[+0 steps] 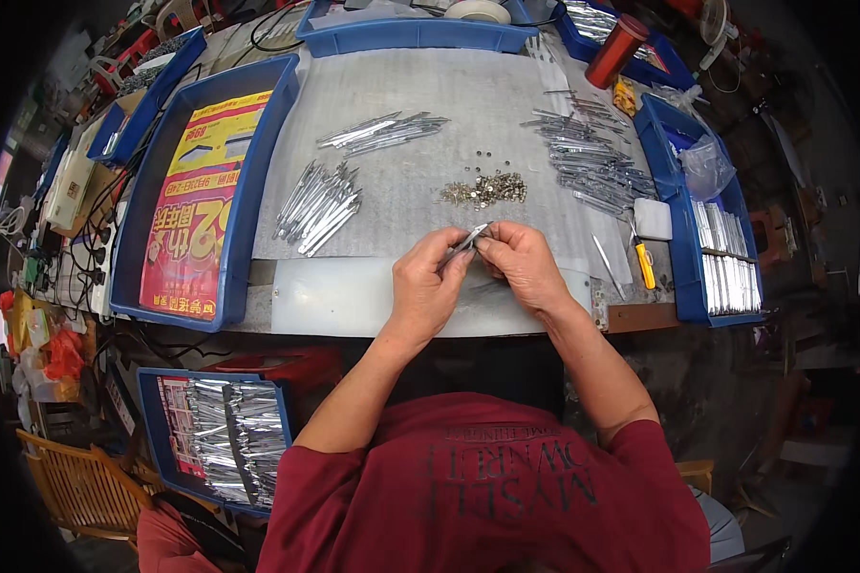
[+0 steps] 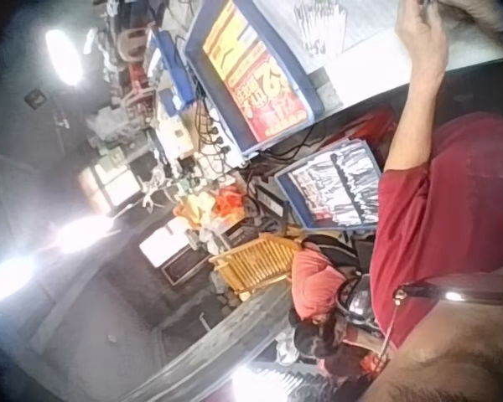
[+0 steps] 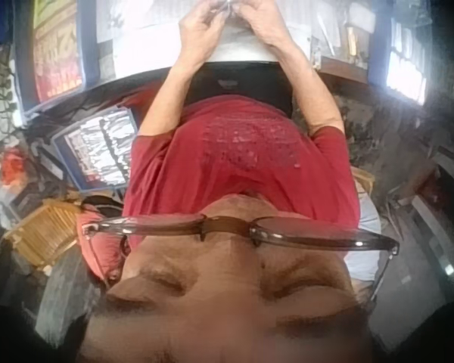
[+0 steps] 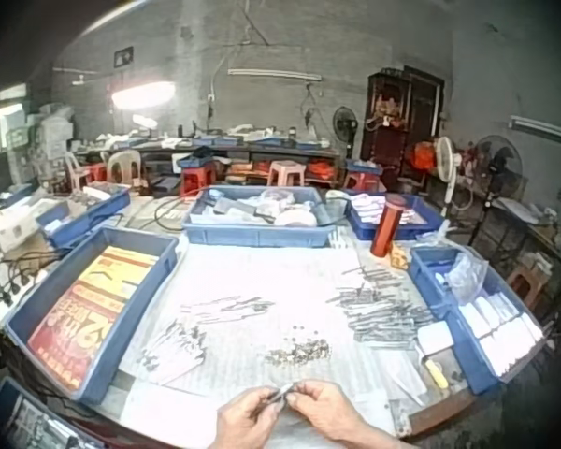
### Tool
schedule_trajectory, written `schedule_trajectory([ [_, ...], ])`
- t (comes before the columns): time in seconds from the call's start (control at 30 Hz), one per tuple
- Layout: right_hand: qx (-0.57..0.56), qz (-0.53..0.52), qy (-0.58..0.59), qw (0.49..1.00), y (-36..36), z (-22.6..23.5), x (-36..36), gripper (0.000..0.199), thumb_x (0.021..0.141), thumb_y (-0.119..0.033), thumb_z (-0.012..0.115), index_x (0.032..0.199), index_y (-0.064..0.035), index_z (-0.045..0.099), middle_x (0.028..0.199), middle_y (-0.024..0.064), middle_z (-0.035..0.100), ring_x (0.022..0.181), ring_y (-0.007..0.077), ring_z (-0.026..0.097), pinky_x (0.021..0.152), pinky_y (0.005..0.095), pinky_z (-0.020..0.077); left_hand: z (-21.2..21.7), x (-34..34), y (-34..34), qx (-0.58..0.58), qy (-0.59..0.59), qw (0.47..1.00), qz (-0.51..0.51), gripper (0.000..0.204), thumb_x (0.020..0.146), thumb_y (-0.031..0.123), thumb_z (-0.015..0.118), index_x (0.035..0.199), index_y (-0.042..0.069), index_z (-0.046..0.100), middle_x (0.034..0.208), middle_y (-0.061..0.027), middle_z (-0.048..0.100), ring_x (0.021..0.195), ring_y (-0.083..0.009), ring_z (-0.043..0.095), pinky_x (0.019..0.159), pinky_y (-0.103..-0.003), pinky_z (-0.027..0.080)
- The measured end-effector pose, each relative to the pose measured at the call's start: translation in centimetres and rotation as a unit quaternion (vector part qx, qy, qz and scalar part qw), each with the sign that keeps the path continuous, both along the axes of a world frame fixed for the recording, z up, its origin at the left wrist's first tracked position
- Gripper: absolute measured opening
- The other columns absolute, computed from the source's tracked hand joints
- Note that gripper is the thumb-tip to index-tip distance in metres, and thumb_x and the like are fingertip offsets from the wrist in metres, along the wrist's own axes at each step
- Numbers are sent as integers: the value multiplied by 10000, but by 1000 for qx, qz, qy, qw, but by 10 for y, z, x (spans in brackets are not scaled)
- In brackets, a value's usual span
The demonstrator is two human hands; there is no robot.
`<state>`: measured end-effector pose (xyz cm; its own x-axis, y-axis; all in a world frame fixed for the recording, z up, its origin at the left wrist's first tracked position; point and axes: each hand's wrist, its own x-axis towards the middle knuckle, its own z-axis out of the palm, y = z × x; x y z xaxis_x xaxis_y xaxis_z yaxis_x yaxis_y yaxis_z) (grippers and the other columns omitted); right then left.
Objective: The person assembles small metal components onto a metal wire or spine by hand.
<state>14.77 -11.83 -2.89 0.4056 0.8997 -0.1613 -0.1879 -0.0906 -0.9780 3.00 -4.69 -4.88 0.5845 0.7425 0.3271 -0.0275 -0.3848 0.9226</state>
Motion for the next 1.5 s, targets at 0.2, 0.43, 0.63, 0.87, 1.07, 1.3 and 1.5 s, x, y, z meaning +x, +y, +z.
schedule_trajectory([
  [0.2,-2,-2,-93,996,-4,-4,1,103,808,-88,505,764,-5,545,638,-46,474,567,16,379,494,174,307,2,1,-2,47,4,999,12,167,746,4,599,909,-4,568,743,-48,592,625,-67,519,561,-197,425],
  [0.43,-17,-3,-150,989,-8,-4,2,188,792,-123,515,850,48,568,708,36,570,665,68,480,587,230,400,-1,3,-4,63,7,998,10,171,739,-15,585,910,-3,571,774,-68,603,655,-88,548,577,-209,438],
  [0.63,-30,-9,-170,985,-12,-7,1,179,793,-121,519,836,48,560,704,44,569,668,73,482,590,240,404,-2,4,-7,101,11,994,25,174,741,-7,586,915,-2,575,748,-65,591,617,-89,527,553,-211,423],
  [0.87,56,-118,-243,961,-21,-15,-6,117,776,-77,535,808,36,539,691,88,549,606,124,497,546,261,404,0,5,-9,107,24,993,39,153,773,31,578,920,-8,589,729,-81,585,610,-112,530,549,-226,423],
  [1.07,83,-148,-330,928,-19,-11,-12,77,759,-45,536,785,27,533,703,123,546,587,209,529,529,292,420,-1,7,-14,95,6,994,52,139,781,36,571,908,-13,593,757,-101,604,619,-128,549,553,-235,433],
  [1.3,99,-164,-370,909,-18,-11,-12,63,749,-31,536,776,26,532,704,133,547,593,241,540,524,315,426,0,7,-19,83,9,995,51,128,773,30,577,891,-16,593,742,-102,603,597,-117,541,544,-230,432],
  [1.5,104,-173,-402,893,-17,-12,-12,49,742,-19,534,760,26,529,694,137,543,582,260,535,520,323,426,0,8,-20,81,6,995,50,123,771,29,579,883,-20,591,741,-105,599,602,-119,540,548,-234,432],
])
